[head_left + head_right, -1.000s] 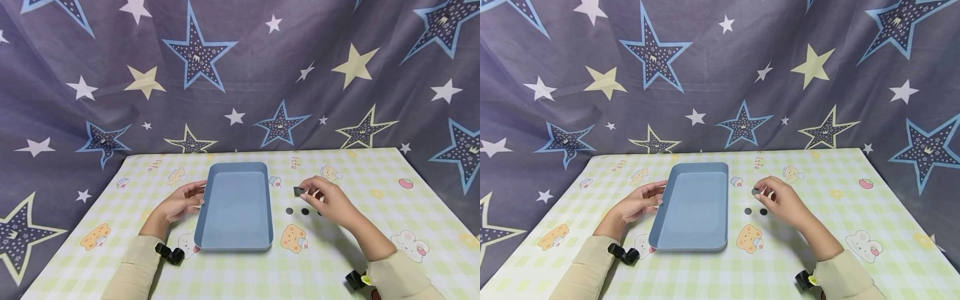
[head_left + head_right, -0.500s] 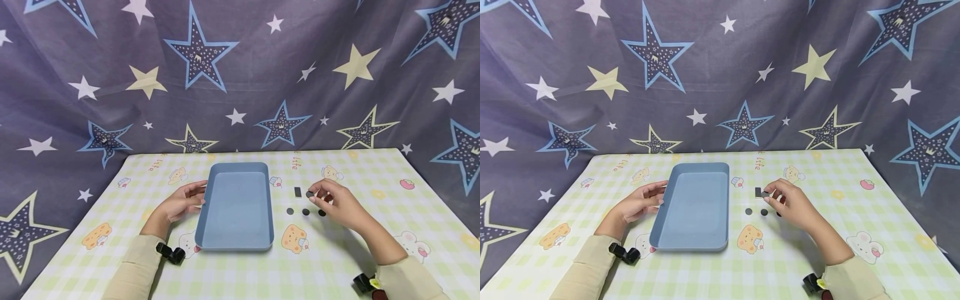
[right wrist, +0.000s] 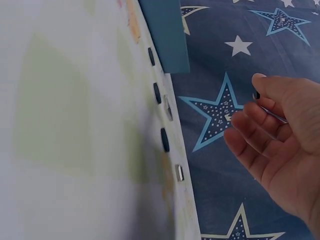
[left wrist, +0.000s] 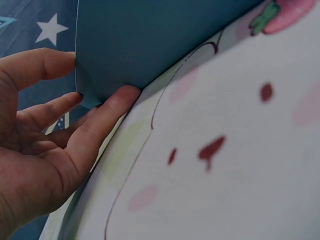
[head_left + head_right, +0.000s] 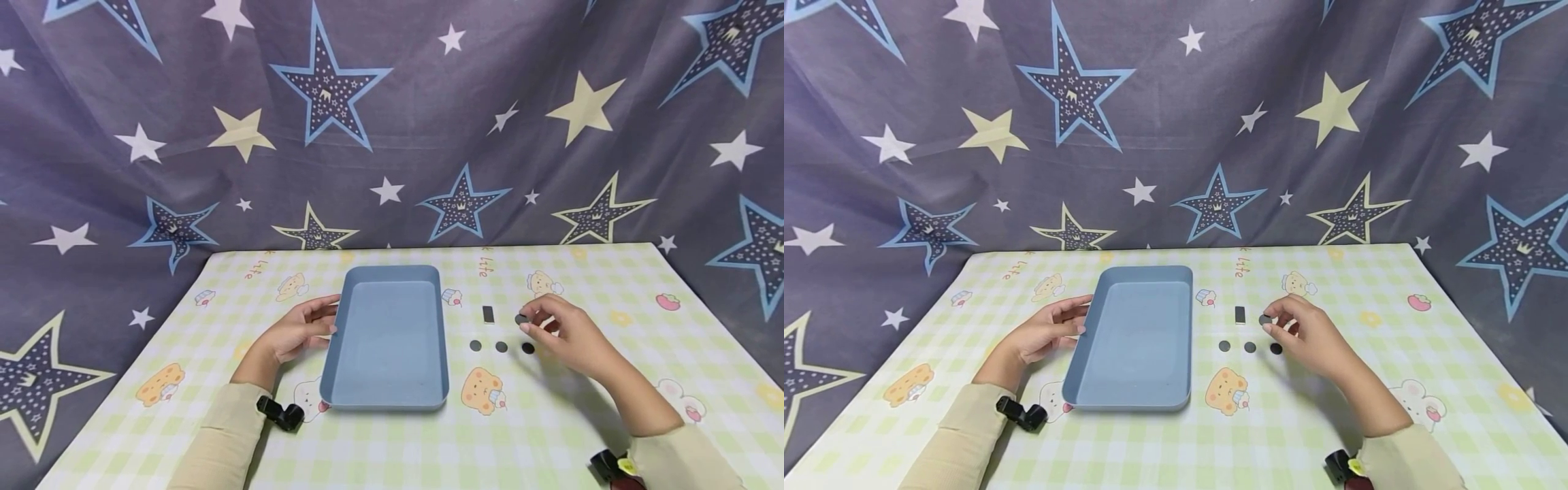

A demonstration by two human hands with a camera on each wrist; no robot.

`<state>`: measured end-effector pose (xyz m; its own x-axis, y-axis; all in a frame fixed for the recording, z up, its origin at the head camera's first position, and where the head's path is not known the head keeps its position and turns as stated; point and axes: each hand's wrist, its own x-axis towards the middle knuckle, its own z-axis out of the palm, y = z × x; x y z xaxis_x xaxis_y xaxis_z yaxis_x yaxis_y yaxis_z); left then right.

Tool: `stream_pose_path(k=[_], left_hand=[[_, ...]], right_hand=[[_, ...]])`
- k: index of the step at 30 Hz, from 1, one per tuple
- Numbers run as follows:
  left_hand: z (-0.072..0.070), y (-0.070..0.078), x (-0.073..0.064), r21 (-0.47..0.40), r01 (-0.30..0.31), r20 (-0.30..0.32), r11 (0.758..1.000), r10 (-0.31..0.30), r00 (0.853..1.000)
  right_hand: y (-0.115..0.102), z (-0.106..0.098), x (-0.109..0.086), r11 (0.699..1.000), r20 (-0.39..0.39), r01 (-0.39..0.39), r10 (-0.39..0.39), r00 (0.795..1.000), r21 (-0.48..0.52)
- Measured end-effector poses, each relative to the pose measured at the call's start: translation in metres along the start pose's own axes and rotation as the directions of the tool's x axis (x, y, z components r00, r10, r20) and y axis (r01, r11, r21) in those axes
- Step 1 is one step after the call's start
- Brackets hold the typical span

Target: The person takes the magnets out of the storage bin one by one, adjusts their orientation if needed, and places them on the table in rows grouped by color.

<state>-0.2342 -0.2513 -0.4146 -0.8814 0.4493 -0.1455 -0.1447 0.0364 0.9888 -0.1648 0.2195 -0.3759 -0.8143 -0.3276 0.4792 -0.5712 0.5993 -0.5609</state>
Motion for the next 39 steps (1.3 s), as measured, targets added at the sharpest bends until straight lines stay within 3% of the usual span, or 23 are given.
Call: stream_pose_path(k=[20,30,39], left_hand=[[0.000,0.000,0.000,-0.003,-0.004,0.001,1.000,0.004,1.000],[0.000,0.000,0.000,-0.002,0.004,-0.004,1.000,-0.004,1.000],[0.000,0.000,0.001,0.001,0.003,-0.001,1.000,-0.003,1.000]], right_hand=[[0.020,-0.012,-0.014,0.999,-0.054,-0.037,0.035,0.998,-0.038],[0.025,-0.020,-0.017,0.996,0.038,-0.093,0.093,0.995,-0.005],[0.038,-0.026,-0.023,0.976,0.160,-0.216,0.210,0.965,0.021]])
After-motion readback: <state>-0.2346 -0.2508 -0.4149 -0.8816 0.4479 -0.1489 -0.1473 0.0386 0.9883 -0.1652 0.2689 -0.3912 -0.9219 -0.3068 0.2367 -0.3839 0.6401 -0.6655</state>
